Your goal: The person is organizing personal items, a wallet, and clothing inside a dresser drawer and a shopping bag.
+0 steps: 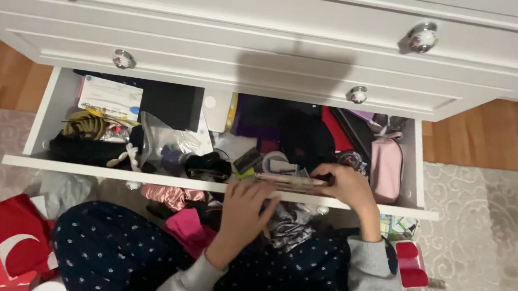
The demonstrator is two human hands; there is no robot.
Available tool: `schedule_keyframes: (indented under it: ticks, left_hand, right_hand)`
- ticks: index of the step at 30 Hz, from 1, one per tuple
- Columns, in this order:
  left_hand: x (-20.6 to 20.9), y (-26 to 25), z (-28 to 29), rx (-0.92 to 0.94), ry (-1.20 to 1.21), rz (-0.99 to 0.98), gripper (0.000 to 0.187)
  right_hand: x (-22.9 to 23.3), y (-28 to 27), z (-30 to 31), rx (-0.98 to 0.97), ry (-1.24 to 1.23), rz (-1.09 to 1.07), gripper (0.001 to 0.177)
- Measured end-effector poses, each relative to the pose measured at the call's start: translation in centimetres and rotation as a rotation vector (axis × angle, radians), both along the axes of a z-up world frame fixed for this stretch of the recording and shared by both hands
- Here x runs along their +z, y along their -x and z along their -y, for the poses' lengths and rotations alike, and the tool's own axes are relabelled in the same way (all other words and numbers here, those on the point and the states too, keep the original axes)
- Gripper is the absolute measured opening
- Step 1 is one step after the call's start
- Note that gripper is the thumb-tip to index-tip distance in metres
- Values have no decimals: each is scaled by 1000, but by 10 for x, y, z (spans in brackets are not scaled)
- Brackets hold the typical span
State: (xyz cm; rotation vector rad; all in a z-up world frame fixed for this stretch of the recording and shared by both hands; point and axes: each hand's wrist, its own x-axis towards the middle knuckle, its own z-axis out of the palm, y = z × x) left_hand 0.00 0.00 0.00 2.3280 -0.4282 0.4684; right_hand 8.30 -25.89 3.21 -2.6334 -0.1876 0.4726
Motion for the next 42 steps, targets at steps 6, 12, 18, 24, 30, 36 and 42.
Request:
schedule_keyframes:
  ticks: [6,12,18,24,30,36,42]
  left_hand:
    - [3,14,-2,11,-13,63,35]
    - [10,16,-4,-23,-29,11,39]
    - [5,16,-3,-31,-24,15,39]
    - [14,18,-3,-18,26,0,36]
    - [5,14,-8,-26,53,-90,33]
    - [54,-4,-21,-23,245,-307,55]
    - [-2,22,-7,-377,1143,-688,62]
  right_hand:
    - [-17,15,-3,-59,-87,148,26]
    - [-20,-3,-10,234,-291,74,29]
    - [-45,-11,-13,345,-305,120,33]
    - [-53,-9,-14,303,-308,127,37]
    - [-58,2,6,89,-270,182,27]
    - [-73,31,14,-429,-925,279,31]
    - [-109,113,-42,-691,-1052,126,34]
